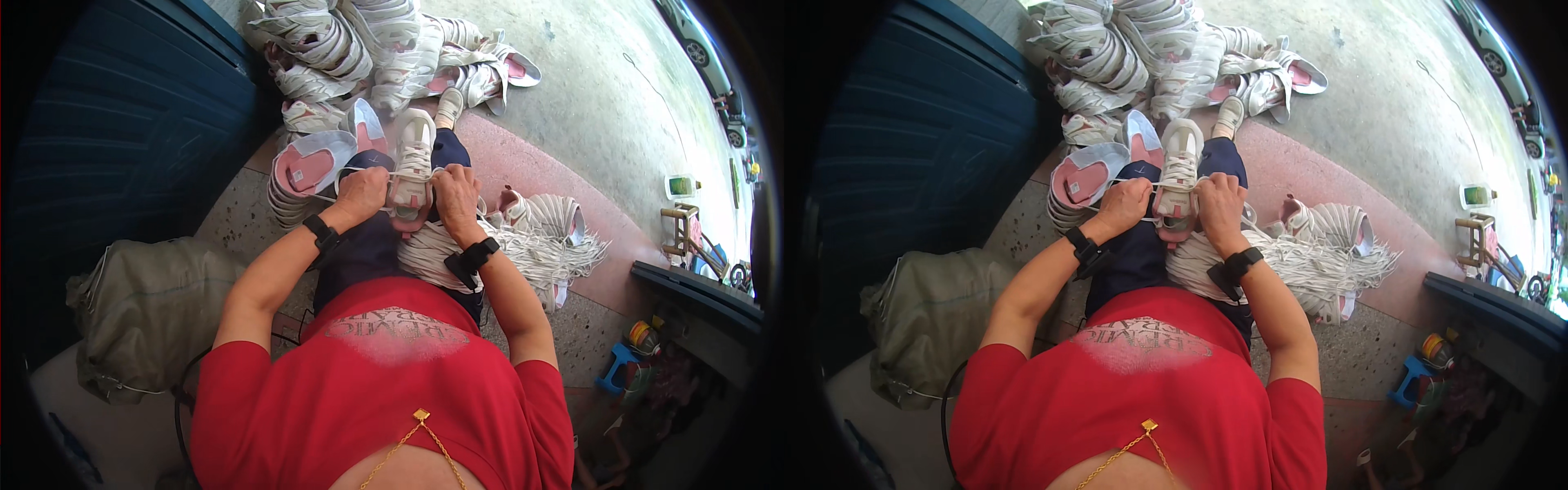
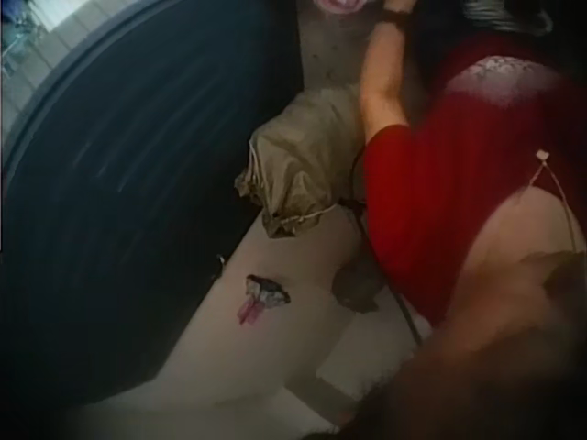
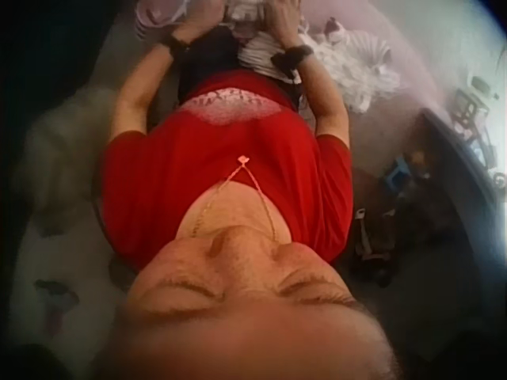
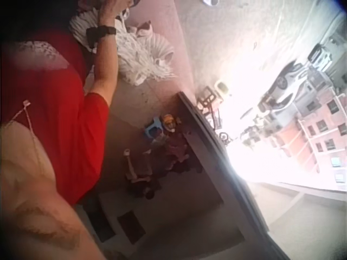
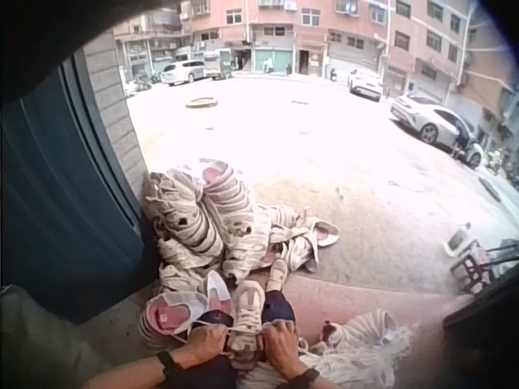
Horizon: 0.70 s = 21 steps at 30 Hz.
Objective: Lacing and bundling shoes in a manufacturing setting.
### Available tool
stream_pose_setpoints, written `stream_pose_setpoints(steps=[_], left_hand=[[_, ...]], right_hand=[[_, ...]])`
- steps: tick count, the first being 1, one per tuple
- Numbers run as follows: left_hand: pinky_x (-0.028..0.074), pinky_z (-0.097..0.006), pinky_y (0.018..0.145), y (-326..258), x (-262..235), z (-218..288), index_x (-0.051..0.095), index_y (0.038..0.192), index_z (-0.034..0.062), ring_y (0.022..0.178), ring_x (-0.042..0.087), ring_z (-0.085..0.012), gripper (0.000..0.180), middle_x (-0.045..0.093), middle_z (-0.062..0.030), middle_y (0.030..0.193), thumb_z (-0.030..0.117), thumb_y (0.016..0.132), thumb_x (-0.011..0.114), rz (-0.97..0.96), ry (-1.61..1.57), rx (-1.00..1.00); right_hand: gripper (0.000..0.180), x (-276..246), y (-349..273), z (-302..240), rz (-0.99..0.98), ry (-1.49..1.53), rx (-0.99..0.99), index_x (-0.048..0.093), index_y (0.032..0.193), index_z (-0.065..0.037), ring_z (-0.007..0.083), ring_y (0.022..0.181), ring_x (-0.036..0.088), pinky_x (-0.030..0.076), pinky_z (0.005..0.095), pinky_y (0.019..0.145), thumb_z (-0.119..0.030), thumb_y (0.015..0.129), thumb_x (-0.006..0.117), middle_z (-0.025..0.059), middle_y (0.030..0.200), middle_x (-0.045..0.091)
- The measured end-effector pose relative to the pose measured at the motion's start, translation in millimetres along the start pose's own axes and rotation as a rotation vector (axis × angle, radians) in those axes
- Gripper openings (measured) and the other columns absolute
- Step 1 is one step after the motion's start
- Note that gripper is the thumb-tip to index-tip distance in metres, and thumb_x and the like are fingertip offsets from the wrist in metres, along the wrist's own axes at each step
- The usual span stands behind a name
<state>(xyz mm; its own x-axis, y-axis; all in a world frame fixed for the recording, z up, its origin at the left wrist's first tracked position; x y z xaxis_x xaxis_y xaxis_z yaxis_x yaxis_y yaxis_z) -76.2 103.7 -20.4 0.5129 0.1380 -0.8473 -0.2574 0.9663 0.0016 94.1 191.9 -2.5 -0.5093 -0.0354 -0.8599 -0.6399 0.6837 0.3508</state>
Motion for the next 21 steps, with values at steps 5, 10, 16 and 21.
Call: stream_pose_setpoints(steps=[5,10,16,21], left_hand=[[0.051,-0.053,0.069,5,2,0,0.063,0.091,0.0047,0.079,0.065,-0.0419,0.021,0.068,-0.0198,0.084,0.023,0.095,0.054,-0.039,0.036,0.024],[0.052,-0.053,0.073,9,-1,5,0.064,0.084,0.0037,0.080,0.067,-0.0435,0.024,0.068,-0.0219,0.084,0.026,0.091,0.056,-0.050,-0.014,-0.044],[0.046,-0.046,0.069,5,-17,14,0.067,0.086,0.0086,0.081,0.063,-0.0317,0.020,0.067,-0.0109,0.078,0.028,0.088,0.064,0.098,0.175,0.052],[0.040,-0.040,0.072,-18,-17,37,0.067,0.086,0.0119,0.091,0.056,-0.0239,0.013,0.065,-0.0021,0.082,0.025,0.086,0.068,0.219,0.329,0.129]], right_hand=[[0.015,-7,2,-3,-0.054,-0.071,0.052,0.070,0.083,-0.014,0.0262,0.092,0.054,0.037,0.0419,0.079,-0.028,0.087,0.065,0.0047,0.090,0.059],[0.019,-4,1,-4,-0.093,-0.101,0.031,0.071,0.080,-0.013,0.0266,0.090,0.054,0.037,0.0431,0.078,-0.029,0.089,0.065,0.0058,0.086,0.059],[0.015,-8,-3,-17,-0.138,-0.077,-0.033,0.067,0.082,-0.012,0.0270,0.088,0.053,0.037,0.0432,0.075,-0.027,0.086,0.065,0.0063,0.087,0.059],[0.016,-1,-7,-16,-0.189,-0.002,-0.022,0.067,0.095,-0.009,0.0288,0.092,0.055,0.040,0.0440,0.079,-0.023,0.087,0.065,0.0085,0.093,0.060]])
Point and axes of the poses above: each hand's wrist, its own y-axis towards the middle knuckle, its own x-axis out of the palm, z = x × y, the point moved 8 cm from there along y, towards the middle knuckle
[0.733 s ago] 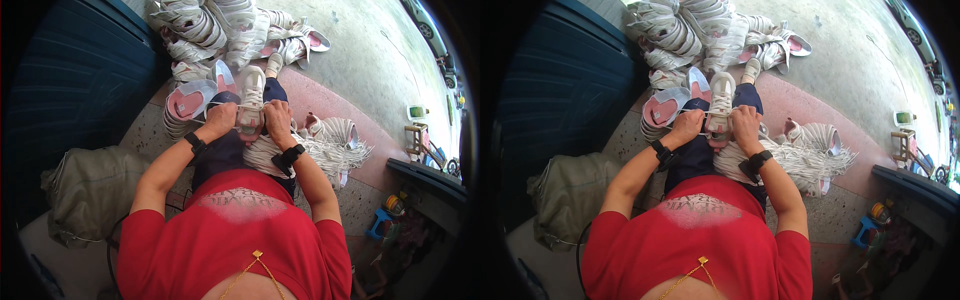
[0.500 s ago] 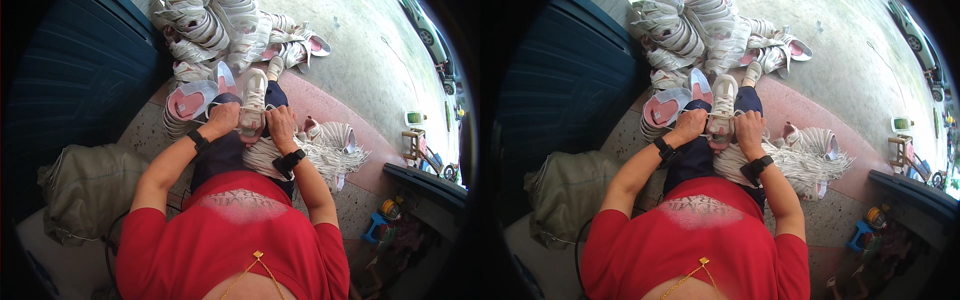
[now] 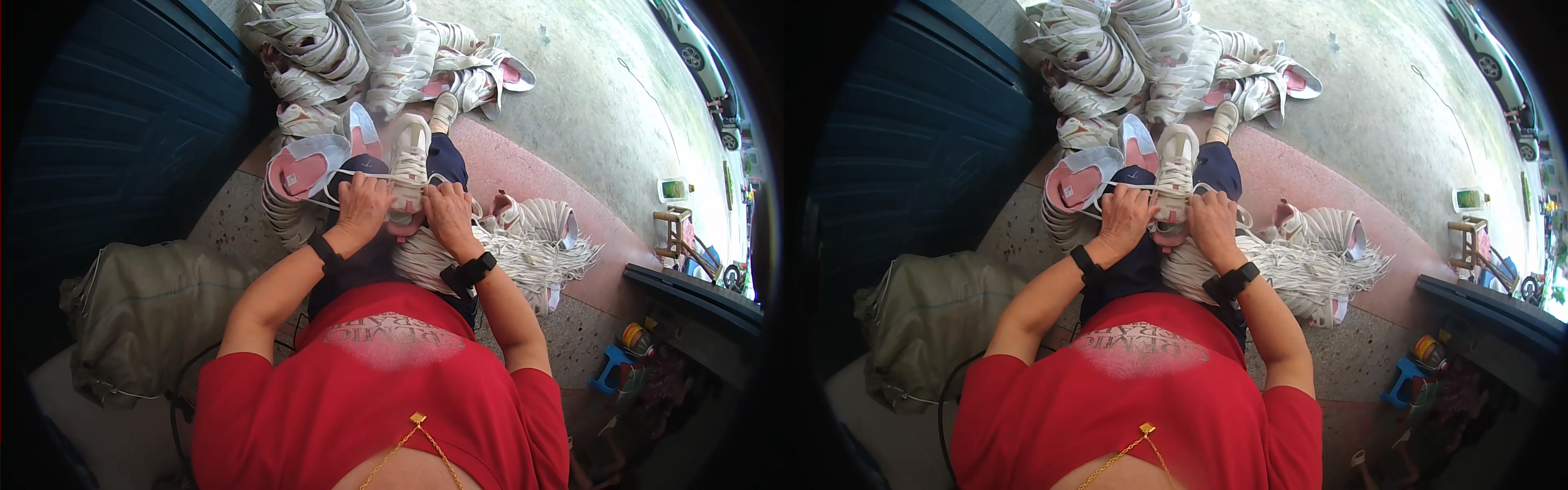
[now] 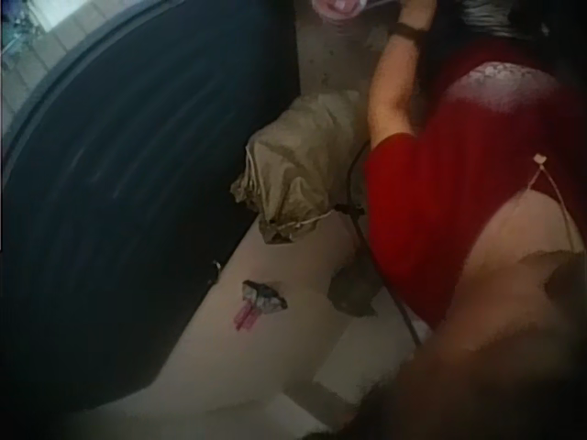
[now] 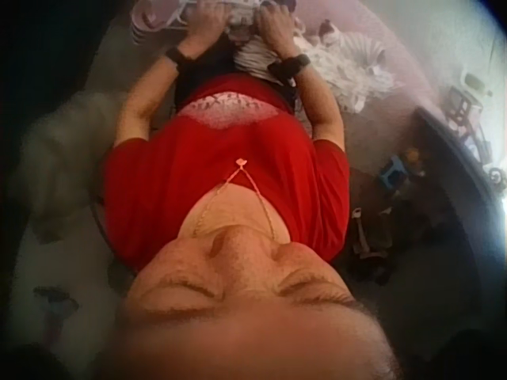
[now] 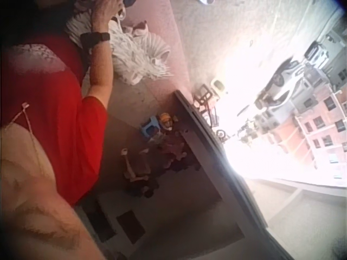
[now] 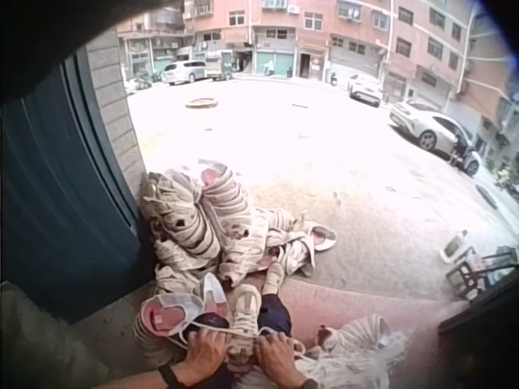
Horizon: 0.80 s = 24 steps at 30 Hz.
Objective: Lacing and bundling shoes in a manufacturing setting.
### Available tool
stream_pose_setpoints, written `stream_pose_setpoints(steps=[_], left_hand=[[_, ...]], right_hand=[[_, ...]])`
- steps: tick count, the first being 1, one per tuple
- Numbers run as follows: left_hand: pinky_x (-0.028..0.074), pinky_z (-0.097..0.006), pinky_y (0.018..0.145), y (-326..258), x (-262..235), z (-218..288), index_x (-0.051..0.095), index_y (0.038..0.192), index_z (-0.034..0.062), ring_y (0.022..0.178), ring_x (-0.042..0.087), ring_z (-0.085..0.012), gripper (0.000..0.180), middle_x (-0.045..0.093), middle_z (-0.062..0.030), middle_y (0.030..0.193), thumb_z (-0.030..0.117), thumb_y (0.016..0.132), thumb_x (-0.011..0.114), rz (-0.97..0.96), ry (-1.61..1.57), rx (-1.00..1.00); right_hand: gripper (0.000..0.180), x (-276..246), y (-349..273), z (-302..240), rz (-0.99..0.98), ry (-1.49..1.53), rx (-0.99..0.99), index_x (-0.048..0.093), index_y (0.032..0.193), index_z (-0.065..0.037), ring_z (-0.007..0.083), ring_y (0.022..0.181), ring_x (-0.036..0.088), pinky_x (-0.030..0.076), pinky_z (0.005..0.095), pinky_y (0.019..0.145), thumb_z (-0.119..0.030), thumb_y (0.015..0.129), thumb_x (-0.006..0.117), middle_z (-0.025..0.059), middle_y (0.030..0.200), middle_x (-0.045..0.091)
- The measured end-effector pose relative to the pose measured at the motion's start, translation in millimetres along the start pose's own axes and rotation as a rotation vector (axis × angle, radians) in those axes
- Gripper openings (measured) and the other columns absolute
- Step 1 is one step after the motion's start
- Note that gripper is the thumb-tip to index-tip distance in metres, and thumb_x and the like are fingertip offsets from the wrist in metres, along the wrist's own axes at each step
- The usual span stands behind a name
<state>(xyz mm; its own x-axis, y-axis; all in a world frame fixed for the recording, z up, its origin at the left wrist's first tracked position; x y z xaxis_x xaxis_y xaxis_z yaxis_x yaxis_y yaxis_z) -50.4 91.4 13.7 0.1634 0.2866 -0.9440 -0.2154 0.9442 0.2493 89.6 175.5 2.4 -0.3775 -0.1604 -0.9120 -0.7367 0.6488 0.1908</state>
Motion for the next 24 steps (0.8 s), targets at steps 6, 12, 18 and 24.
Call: stream_pose_setpoints(steps=[6,12,18,24], left_hand=[[0.046,-0.045,0.072,26,1,1,0.064,0.092,0.0074,0.091,0.060,-0.0288,0.011,0.067,-0.0050,0.087,0.018,0.089,0.064,-0.069,-0.161,0.042],[0.047,-0.039,0.046,118,69,38,0.054,0.125,-0.0048,0.054,0.064,-0.0255,0.047,0.068,-0.0147,0.081,0.009,0.083,0.069,-0.593,-0.705,-0.090],[0.043,-0.030,0.039,129,113,51,0.039,0.141,-0.0090,0.048,0.059,-0.0166,0.079,0.065,-0.0123,0.072,0.002,0.070,0.073,-0.960,-0.823,-0.230],[0.036,-0.021,0.037,129,62,23,0.041,0.137,-0.0051,0.046,0.054,-0.0079,0.068,0.067,-0.0109,0.076,0.004,0.080,0.076,-0.873,-1.387,-0.611]], right_hand=[[0.011,1,-6,14,0.157,0.287,0.025,0.065,0.095,-0.006,0.0314,0.083,0.057,0.045,0.0444,0.078,-0.012,0.087,0.064,0.0105,0.085,0.061],[0.009,5,-5,13,0.113,0.214,-0.060,0.059,0.089,-0.005,0.0316,0.082,0.059,0.047,0.0417,0.077,-0.004,0.080,0.062,0.0112,0.083,0.062],[0.020,9,1,0,0.021,-0.100,-0.177,0.064,0.096,-0.005,0.0246,0.095,0.056,0.042,0.0370,0.078,-0.013,0.078,0.061,0.0082,0.093,0.061],[0.012,-2,20,-8,-0.051,-0.214,-0.328,0.066,0.083,-0.009,0.0222,0.091,0.052,0.038,0.0372,0.074,-0.018,0.075,0.061,0.0067,0.093,0.058]])
Point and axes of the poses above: each hand's wrist, its own y-axis towards the middle knuckle, its own x-axis out of the palm, z = x × y, the point moved 8 cm from there along y, towards the middle knuckle
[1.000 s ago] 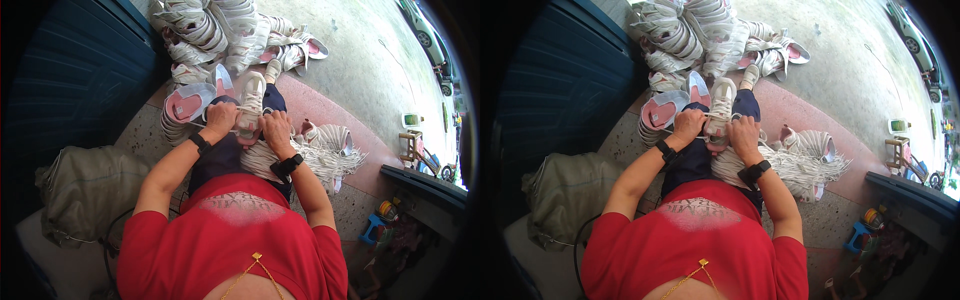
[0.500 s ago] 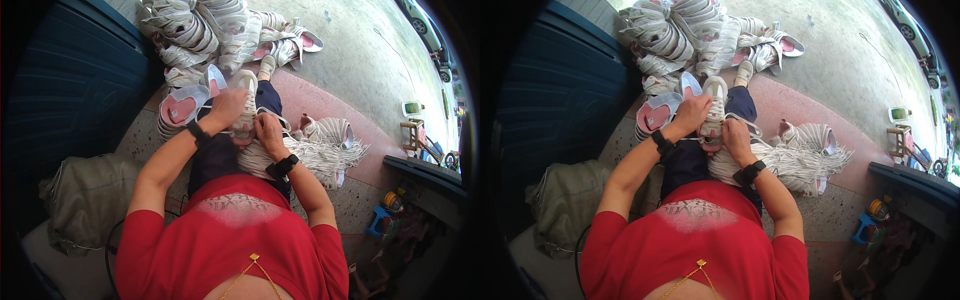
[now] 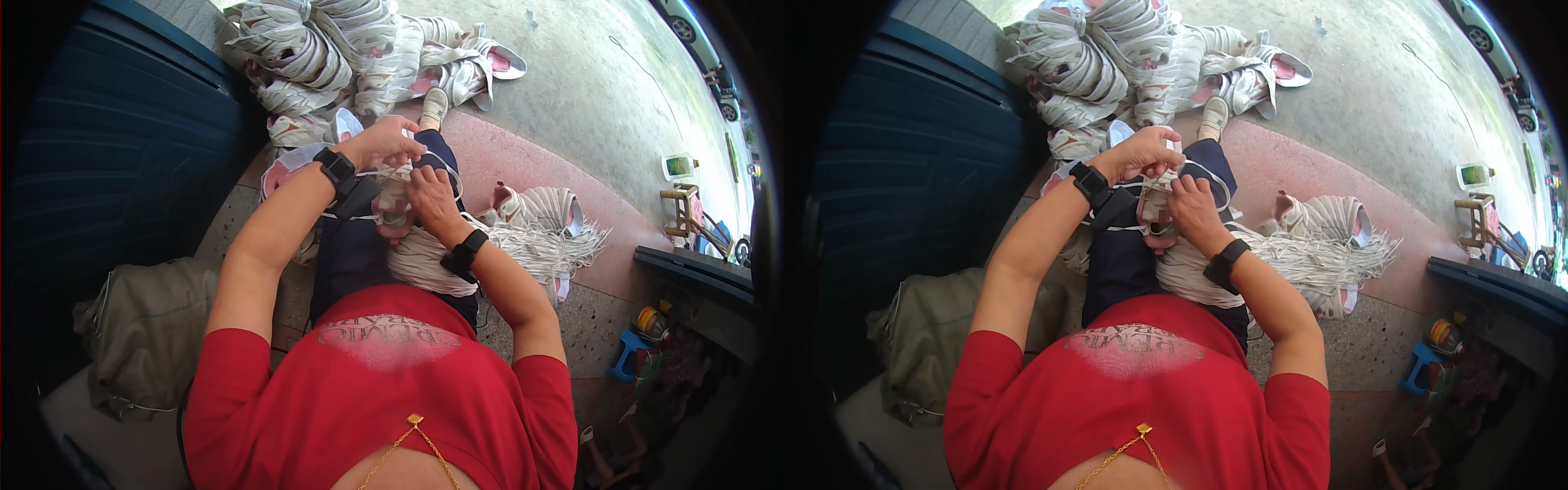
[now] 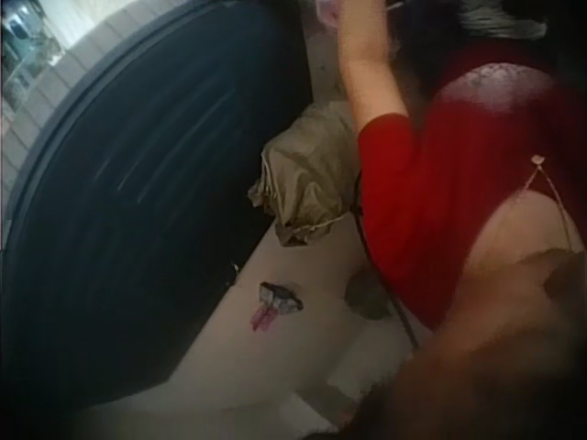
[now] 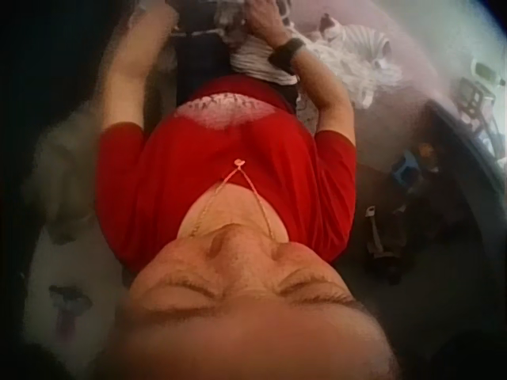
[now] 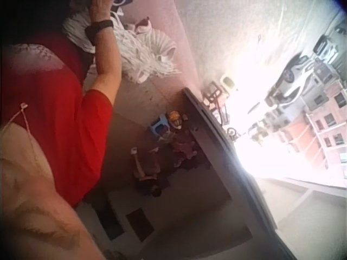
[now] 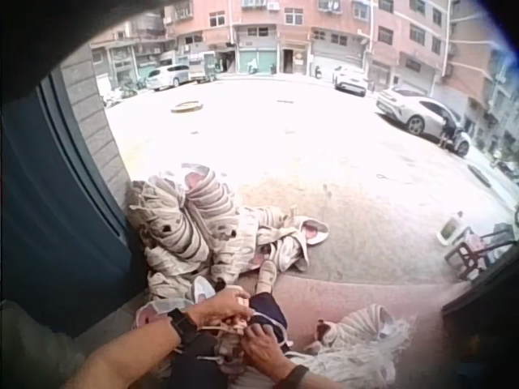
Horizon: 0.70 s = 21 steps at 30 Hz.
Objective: Lacing and bundling shoes in a manufacturing setting.
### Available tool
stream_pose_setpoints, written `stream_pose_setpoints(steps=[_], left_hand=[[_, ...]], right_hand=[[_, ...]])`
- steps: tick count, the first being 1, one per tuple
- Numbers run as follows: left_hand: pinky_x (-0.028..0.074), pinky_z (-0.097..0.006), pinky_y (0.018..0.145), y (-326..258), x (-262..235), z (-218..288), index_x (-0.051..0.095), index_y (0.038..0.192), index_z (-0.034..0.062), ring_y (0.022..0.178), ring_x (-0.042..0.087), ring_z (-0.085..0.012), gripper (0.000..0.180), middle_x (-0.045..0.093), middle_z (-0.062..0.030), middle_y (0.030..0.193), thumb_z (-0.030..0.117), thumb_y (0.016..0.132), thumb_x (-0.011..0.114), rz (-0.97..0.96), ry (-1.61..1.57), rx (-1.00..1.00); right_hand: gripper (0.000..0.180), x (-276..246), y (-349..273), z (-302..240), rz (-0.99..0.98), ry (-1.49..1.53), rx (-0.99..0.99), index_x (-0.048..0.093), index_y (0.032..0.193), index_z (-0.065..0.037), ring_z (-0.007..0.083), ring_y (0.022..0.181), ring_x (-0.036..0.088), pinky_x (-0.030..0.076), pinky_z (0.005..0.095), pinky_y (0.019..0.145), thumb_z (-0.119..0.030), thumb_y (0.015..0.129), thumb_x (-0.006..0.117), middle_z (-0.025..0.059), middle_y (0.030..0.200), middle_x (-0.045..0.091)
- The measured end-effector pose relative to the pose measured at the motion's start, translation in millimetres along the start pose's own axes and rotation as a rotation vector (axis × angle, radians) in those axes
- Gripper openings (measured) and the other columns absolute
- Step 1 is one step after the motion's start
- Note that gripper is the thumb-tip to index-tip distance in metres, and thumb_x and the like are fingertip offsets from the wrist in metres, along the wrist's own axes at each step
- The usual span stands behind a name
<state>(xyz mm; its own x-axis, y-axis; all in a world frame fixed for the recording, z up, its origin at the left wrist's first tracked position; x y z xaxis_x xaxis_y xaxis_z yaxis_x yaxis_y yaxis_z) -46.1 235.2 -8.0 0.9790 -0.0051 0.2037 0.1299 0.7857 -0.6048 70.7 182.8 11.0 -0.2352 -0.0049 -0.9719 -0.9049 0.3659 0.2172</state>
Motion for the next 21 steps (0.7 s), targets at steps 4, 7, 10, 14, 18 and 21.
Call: stream_pose_setpoints(steps=[4,7,10,14,18,21], left_hand=[[0.036,-0.020,0.038,1,-7,-16,0.042,0.133,-0.0040,0.045,0.052,-0.0066,0.062,0.067,-0.0109,0.076,0.004,0.083,0.077,-0.014,-0.165,-0.072],[0.037,-0.022,0.038,10,11,-32,0.038,0.136,-0.0058,0.044,0.051,-0.0082,0.067,0.067,-0.0121,0.075,0.003,0.082,0.077,0.055,-0.094,-0.172],[0.043,-0.029,0.040,2,18,-22,0.043,0.135,-0.0018,0.047,0.058,-0.0145,0.058,0.068,-0.0135,0.077,0.007,0.085,0.072,0.124,0.369,-0.021],[0.051,-0.038,0.044,-16,-19,-19,0.051,0.130,0.0036,0.055,0.067,-0.0250,0.037,0.070,-0.0154,0.088,0.013,0.094,0.055,0.488,1.052,0.774],[0.046,-0.033,0.040,-35,-44,-49,0.048,0.135,0.0025,0.048,0.060,-0.0204,0.041,0.067,-0.0142,0.093,0.010,0.095,0.050,0.347,0.699,0.244],[0.042,-0.030,0.038,-50,-49,-68,0.045,0.138,0.0021,0.045,0.056,-0.0160,0.046,0.066,-0.0113,0.087,0.009,0.093,0.051,0.208,0.543,0.105]], right_hand=[[0.017,-71,4,-6,0.351,0.335,-0.146,0.061,0.091,-0.006,0.0275,0.106,0.056,0.043,0.0429,0.092,-0.015,0.076,0.063,0.0091,0.104,0.061],[0.015,-183,14,35,0.581,0.798,0.001,0.057,0.105,-0.002,0.0297,0.094,0.063,0.052,0.0417,0.087,0.003,0.090,0.054,0.0111,0.101,0.063],[0.014,-296,-7,80,0.973,0.996,0.064,0.051,0.113,0.005,0.0216,0.082,0.065,0.056,0.0435,0.087,-0.004,0.103,0.050,0.0119,0.086,0.063],[0.018,-277,-5,104,0.907,1.440,0.229,0.051,0.113,0.002,0.0153,0.067,0.056,0.056,0.0359,0.070,-0.014,0.105,0.049,0.0073,0.077,0.057],[0.018,-132,1,98,0.365,1.588,0.707,0.061,0.107,-0.009,0.0005,0.056,0.036,0.028,0.0186,0.047,-0.026,0.104,0.055,-0.0079,0.072,0.045],[0.022,-20,3,41,-0.061,1.269,0.586,0.069,0.099,-0.004,0.0121,0.063,0.059,0.046,0.0291,0.055,-0.024,0.096,0.061,0.0018,0.072,0.063]])
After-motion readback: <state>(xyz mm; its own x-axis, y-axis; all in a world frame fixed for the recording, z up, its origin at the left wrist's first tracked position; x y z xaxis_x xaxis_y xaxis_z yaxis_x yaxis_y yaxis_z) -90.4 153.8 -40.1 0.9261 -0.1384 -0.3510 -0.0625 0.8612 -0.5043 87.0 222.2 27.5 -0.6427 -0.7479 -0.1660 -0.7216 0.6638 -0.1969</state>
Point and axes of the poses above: each hand's wrist, its own y-axis towards the middle knuckle, its own x-axis out of the palm, z = x × y, the point moved 8 cm from there along y, towards the middle knuckle
